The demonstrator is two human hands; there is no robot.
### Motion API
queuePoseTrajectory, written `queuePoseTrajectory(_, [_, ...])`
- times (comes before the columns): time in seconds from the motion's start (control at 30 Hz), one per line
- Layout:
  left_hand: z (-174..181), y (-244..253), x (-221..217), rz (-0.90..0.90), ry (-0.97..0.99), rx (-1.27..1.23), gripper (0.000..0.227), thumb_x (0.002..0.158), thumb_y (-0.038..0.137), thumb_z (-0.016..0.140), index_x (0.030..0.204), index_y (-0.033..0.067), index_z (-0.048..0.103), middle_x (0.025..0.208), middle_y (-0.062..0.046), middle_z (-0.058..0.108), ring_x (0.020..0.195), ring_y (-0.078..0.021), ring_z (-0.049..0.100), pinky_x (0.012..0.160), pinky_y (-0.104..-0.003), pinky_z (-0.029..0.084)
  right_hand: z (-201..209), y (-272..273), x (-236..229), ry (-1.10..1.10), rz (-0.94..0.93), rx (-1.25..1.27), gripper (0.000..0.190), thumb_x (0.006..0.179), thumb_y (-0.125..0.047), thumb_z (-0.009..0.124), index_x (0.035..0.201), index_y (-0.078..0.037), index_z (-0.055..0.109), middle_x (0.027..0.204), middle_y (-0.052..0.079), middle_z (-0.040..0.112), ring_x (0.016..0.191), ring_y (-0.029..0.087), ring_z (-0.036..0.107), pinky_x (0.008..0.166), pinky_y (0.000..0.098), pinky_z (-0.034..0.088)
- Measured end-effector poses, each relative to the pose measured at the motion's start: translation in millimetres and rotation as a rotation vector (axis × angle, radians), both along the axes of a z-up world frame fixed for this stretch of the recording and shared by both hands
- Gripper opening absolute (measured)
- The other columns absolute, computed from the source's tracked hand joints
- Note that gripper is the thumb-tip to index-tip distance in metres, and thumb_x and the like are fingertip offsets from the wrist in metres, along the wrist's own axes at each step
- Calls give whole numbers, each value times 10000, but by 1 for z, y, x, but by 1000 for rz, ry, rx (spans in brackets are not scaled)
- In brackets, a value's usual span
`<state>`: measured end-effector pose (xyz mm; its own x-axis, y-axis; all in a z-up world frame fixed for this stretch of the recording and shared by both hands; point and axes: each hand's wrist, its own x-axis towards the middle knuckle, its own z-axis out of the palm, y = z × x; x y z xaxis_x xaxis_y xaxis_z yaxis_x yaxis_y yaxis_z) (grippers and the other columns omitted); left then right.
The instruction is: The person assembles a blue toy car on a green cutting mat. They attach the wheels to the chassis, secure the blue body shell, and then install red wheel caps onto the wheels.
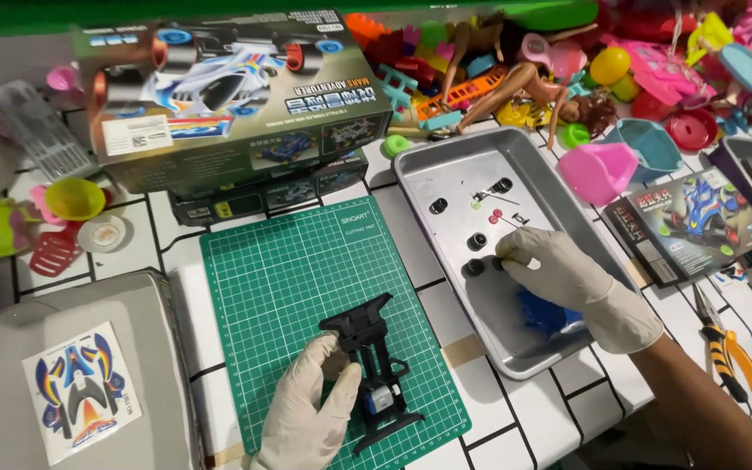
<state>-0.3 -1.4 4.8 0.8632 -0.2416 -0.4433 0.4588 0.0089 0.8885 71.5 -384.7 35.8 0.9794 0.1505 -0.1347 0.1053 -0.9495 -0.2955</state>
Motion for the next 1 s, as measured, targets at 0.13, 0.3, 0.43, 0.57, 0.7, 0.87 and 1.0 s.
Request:
queuePoseTrajectory(0.13, [2,4,-2,-54,-112,101,511,898,234,679,1403,182,615,1247,31,767,1141,-104,725,1065,-271,564,47,17,6,32,-17,77,278,925,-205,623,1157,-153,766,1123,16,821,996,168,802,951,291,623])
queuePoseTrajectory(0.3, [6,5,-4,-69,-109,119,494,917,191,684,1404,165,604,1107,28,774,1054,-99,733,1003,-248,604,37,-6,57,-184,-263,108,337,984,-73,561,1293,-33,690,1256,146,730,1157,300,699,1091,383,521])
queuePoseTrajectory(0.43, [0,3,-4,-50,-114,182,520,905,244,700,1412,186,602,1125,34,763,1086,-94,719,1033,-245,572,26,-11,84,-12,-236,58,539,932,-59,537,1461,-152,588,1490,69,594,1210,224,663,1031,352,522])
queuePoseTrajectory(0.57, [0,4,-6,-54,-168,102,469,914,199,683,1377,166,623,1139,34,788,1069,-96,739,1019,-241,583,8,-23,93,-137,-203,-9,337,940,-105,591,1233,-112,756,1226,111,732,1041,293,699,962,416,554])
queuePoseTrajectory(0.7, [10,6,-4,-70,-116,67,542,912,208,668,1444,159,572,1300,41,775,1160,-89,733,1083,-238,555,84,80,41,-122,-387,394,330,963,-66,608,1273,-98,720,1223,54,697,1023,192,675,925,315,572])
queuePoseTrajectory(0.87, [-1,2,-4,-51,-144,86,537,904,208,685,1430,159,587,1241,31,770,1122,-97,733,1064,-253,563,7,54,76,-262,105,240,306,915,-66,611,1175,-112,767,1174,63,756,1079,222,699,963,359,547])
queuePoseTrajectory(1.0, [10,4,-4,-84,-101,193,503,902,238,688,1402,226,627,1112,69,790,1037,-74,744,996,-236,591,-17,43,88,-313,227,188,286,919,-59,643,1179,-91,758,1166,107,747,1046,286,706,978,416,541])
